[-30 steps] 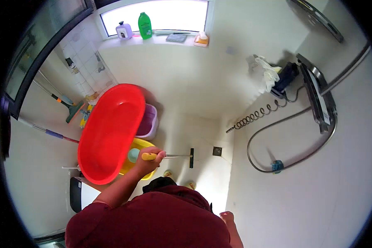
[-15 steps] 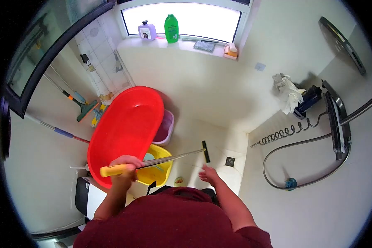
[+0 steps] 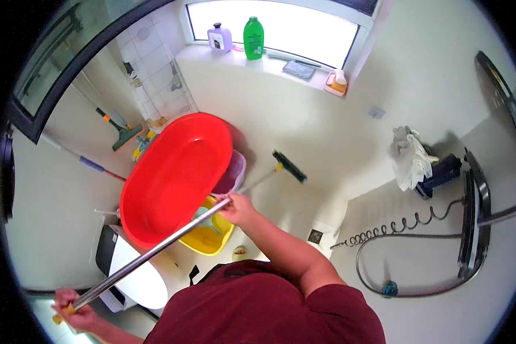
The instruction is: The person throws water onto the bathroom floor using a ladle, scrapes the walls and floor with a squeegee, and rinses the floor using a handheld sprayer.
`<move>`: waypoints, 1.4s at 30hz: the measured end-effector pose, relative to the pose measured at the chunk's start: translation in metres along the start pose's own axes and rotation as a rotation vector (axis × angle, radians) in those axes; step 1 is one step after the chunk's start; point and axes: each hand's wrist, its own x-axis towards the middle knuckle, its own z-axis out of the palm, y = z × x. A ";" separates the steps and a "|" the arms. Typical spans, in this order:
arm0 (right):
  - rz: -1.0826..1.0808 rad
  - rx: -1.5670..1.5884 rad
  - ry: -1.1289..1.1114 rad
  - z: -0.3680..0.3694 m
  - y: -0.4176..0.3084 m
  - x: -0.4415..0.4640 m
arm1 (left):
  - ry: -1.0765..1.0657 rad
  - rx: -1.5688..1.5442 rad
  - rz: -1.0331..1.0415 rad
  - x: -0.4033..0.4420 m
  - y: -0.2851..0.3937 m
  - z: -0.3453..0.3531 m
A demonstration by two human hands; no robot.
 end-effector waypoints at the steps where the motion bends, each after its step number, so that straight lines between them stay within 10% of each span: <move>1: 0.035 0.014 -0.039 0.021 0.000 -0.008 | 0.321 -0.126 0.083 -0.014 0.015 0.025; 7: -0.049 -0.169 -0.243 0.127 -0.059 -0.015 | -0.374 -0.493 -0.062 -0.058 0.055 0.043; 15: -0.042 -0.195 -0.123 0.058 -0.139 0.089 | -0.286 -0.202 0.076 -0.140 -0.078 0.141; 21: 0.018 -0.399 -0.477 0.123 -0.102 -0.018 | 0.009 -0.186 0.343 -0.094 0.016 0.072; 23: 0.063 -0.393 -0.639 0.159 -0.103 -0.044 | -0.430 -0.623 0.363 -0.079 0.043 0.072; 25: 0.013 -0.446 -0.510 0.147 -0.103 -0.013 | -0.473 -0.409 0.410 -0.085 0.030 0.068; 27: -0.074 -0.359 -0.154 0.105 -0.105 0.053 | -0.074 -0.237 0.375 -0.114 -0.028 0.102; 29: -0.102 -0.293 -0.007 0.062 -0.130 0.102 | -0.397 -0.256 0.208 -0.139 -0.063 0.121; 32: -0.132 -0.355 0.051 0.078 -0.120 0.049 | -0.429 -0.303 0.176 -0.128 -0.036 0.094; 33: -0.071 -0.334 -0.116 0.097 -0.107 0.024 | -0.137 -0.214 0.256 -0.124 -0.017 0.093; 37: -0.055 -0.520 -0.443 0.152 -0.089 0.003 | -0.407 -0.626 0.245 -0.104 0.014 0.077; 39: 0.032 -0.514 -0.446 0.117 -0.100 0.076 | -0.173 -0.389 0.365 -0.125 -0.007 0.112; 42: -0.088 -0.022 -0.093 0.035 -0.136 0.141 | -0.393 -0.211 0.192 -0.162 -0.064 0.118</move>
